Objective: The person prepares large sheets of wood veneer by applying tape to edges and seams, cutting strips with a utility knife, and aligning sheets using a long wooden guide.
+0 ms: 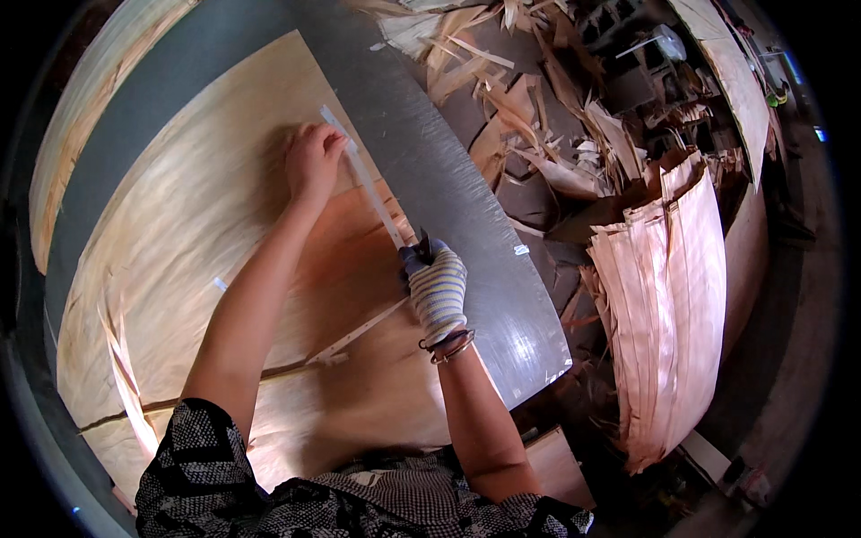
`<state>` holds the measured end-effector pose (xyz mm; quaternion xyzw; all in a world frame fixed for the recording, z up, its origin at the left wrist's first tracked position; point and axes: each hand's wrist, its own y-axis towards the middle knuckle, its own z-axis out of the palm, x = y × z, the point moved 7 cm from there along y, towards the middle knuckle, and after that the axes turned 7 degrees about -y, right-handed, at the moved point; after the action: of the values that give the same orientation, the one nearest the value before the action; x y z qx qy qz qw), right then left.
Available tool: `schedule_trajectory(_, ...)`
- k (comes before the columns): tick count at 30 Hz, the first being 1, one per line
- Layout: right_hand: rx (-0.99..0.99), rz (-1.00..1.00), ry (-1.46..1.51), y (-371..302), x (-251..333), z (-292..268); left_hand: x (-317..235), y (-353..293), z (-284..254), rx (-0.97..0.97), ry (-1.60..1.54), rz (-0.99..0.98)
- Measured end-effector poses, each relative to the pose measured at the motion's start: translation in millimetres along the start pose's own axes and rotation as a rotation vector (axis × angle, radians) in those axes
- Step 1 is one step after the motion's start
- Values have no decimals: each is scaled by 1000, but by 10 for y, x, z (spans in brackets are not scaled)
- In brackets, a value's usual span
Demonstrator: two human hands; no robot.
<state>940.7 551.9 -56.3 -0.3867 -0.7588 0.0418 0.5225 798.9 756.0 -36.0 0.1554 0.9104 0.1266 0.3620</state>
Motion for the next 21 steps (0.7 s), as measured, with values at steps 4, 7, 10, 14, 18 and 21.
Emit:
schedule_trajectory(4,-137,-158,-444,69,-41,-75,-129,0,113,81,184,-18)
schedule_trajectory(7,-123,-136,-557,87,26,-52,-82,44,40,15,187,-33)
schedule_trajectory(10,-84,-112,-549,94,43,-25,-78,15,-136,-138,101,55)
schedule_trajectory(14,-112,-114,-530,133,12,-71,-841,-1130,-75,436,-134,503)
schedule_trajectory(18,-88,-145,-379,48,-17,-73,-942,-1379,-134,606,-97,473)
schedule_trajectory(21,-17,-169,-463,-15,44,-51,-877,-1446,-141,583,-82,529)
